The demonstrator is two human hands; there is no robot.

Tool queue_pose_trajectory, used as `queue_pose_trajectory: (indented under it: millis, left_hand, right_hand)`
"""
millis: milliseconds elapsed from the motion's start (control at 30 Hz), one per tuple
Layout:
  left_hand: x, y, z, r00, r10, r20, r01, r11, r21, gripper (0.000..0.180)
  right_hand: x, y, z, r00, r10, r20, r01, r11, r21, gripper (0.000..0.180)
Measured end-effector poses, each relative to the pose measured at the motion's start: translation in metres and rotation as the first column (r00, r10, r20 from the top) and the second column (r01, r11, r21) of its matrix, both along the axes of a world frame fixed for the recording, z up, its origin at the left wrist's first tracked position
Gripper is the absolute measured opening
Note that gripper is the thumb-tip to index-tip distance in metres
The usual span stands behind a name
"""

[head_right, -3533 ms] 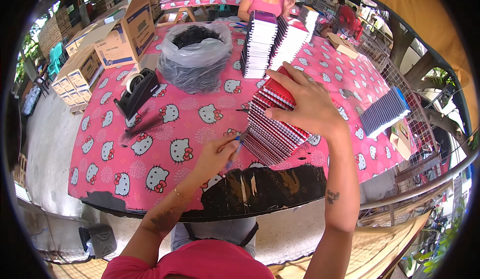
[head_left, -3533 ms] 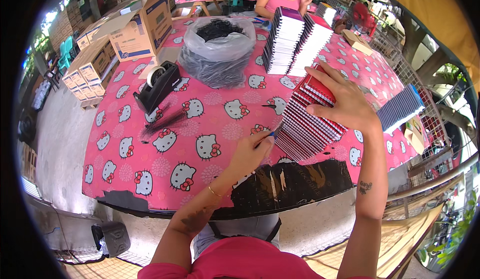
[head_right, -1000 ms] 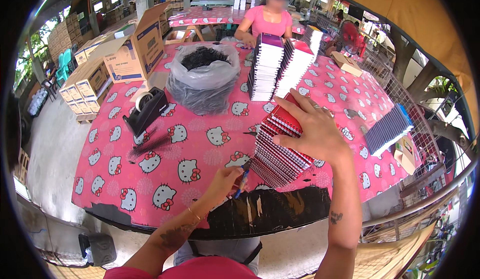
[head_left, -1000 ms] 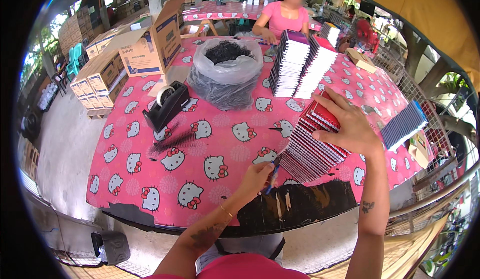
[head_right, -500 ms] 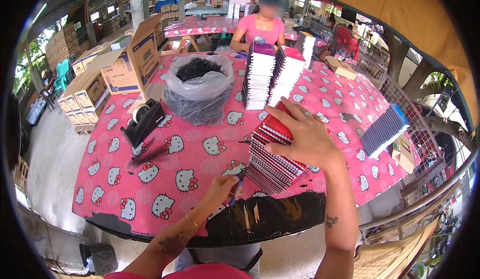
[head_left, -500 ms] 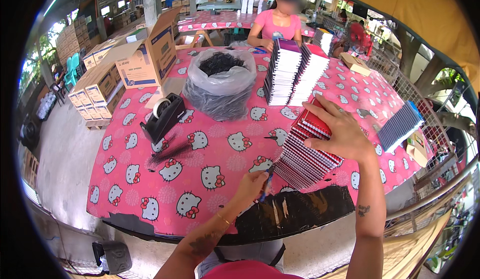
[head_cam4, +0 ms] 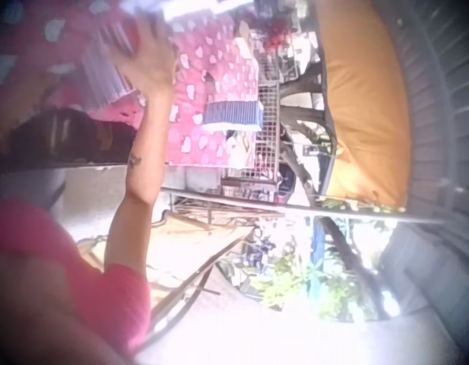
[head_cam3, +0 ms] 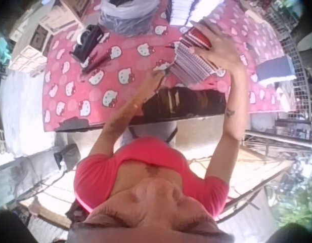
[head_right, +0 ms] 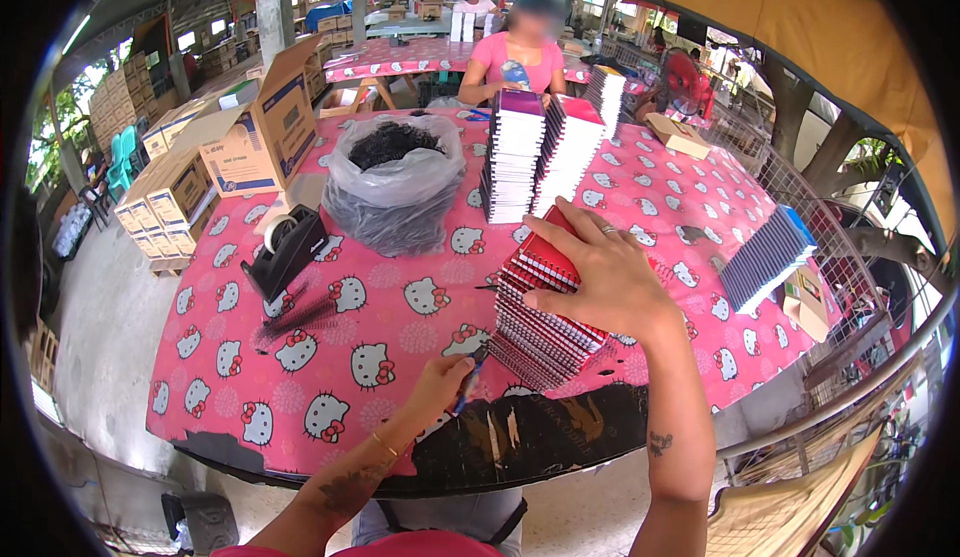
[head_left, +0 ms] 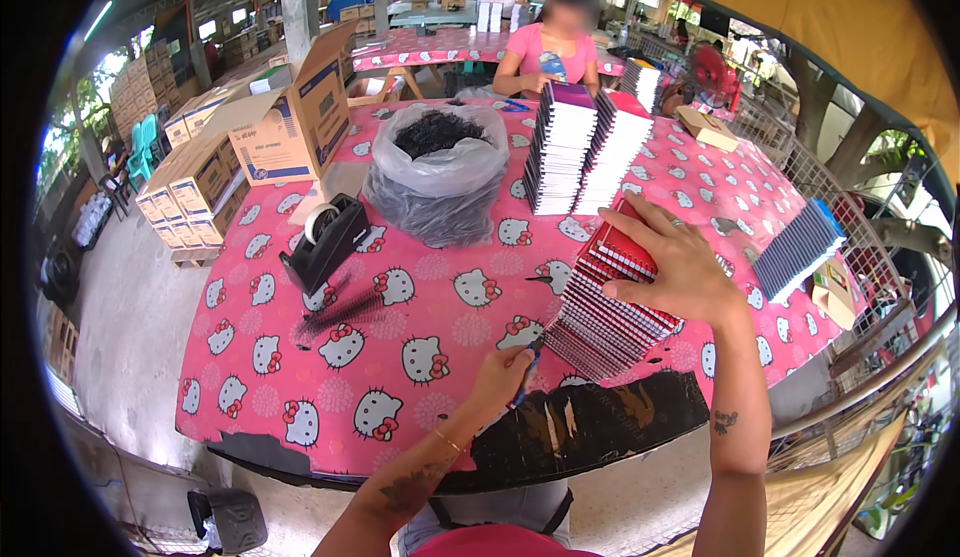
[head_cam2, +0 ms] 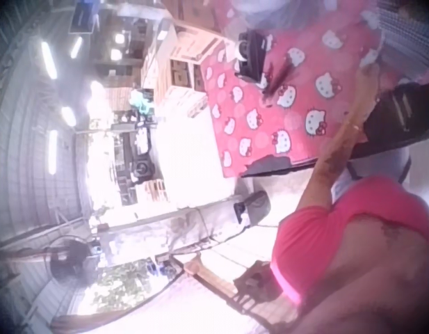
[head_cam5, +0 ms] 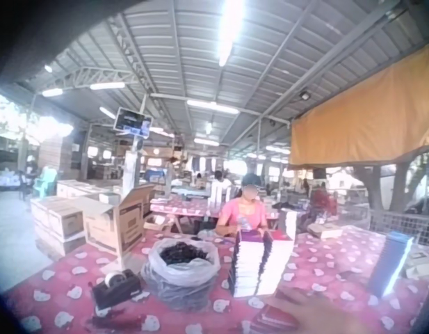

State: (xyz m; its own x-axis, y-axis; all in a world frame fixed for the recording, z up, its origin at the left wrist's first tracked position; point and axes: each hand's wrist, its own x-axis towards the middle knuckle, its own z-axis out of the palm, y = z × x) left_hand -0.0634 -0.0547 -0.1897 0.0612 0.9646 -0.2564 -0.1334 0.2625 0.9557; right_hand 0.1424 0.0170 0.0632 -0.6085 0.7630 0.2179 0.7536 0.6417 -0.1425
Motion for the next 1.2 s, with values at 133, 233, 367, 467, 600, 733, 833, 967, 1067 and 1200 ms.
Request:
queue_pose_trajectory:
  millis: [133, 233, 367, 467, 600, 733, 833, 967, 1067, 1200]
  left_hand:
    - [-0.002, -0.003, 0.015, 0.999, 0.019, 0.046, -0.017, 0.999, -0.030, 0.030]
    - [0.000, -0.002, 0.017, 0.950, 0.040, 0.309, -0.001, 0.992, -0.126, 0.030]
    - [-0.002, 0.000, 0.007, 0.952, 0.020, 0.305, 0.016, 0.993, -0.114, 0.031]
    - [-0.003, 0.001, 0.004, 0.998, -0.009, 0.070, 0.014, 0.998, -0.064, 0.031]
    - [0.008, -0.010, 0.006, 0.531, 0.500, -0.685, 0.117, 0.757, 0.643, 0.030]
    - [-0.002, -0.005, 0.012, 0.714, 0.251, -0.653, 0.068, 0.904, 0.422, 0.032]
    - [-0.005, -0.005, 0.022, 0.883, 0.081, -0.462, 0.037, 0.970, 0.242, 0.033]
    - [-0.006, 0.001, 0.012, 0.965, 0.056, -0.257, -0.021, 0.991, 0.134, 0.032]
    - [-0.012, 0.004, 0.003, 0.978, 0.048, -0.205, -0.033, 0.997, 0.075, 0.029]
    - [-0.012, 0.008, 0.004, 0.973, -0.030, -0.230, 0.057, 0.992, 0.111, 0.026]
  right_hand:
    - [-0.001, 0.000, -0.001, 0.999, -0.016, 0.028, 0.017, 1.000, -0.004, 0.082]
    - [0.001, 0.001, -0.002, 1.000, -0.016, -0.001, 0.016, 1.000, -0.009, 0.081]
    - [0.002, 0.001, 0.000, 1.000, -0.009, -0.001, 0.009, 1.000, 0.000, 0.081]
    - [0.001, -0.002, -0.001, 1.000, -0.017, -0.007, 0.017, 1.000, 0.001, 0.081]
    - [0.001, 0.001, -0.004, 1.000, -0.008, -0.018, 0.008, 1.000, 0.002, 0.080]
    - [0.000, 0.000, -0.001, 1.000, -0.018, 0.004, 0.018, 1.000, 0.001, 0.080]
    - [0.001, -0.001, -0.003, 1.000, -0.019, 0.003, 0.019, 1.000, 0.019, 0.080]
    - [0.001, 0.000, -0.002, 1.000, -0.018, -0.006, 0.018, 1.000, 0.017, 0.080]
    - [-0.002, 0.001, -0.003, 1.000, -0.005, -0.016, 0.006, 1.000, 0.014, 0.080]
    - [0.002, 0.002, -0.004, 0.999, 0.000, -0.033, 0.000, 1.000, 0.006, 0.080]
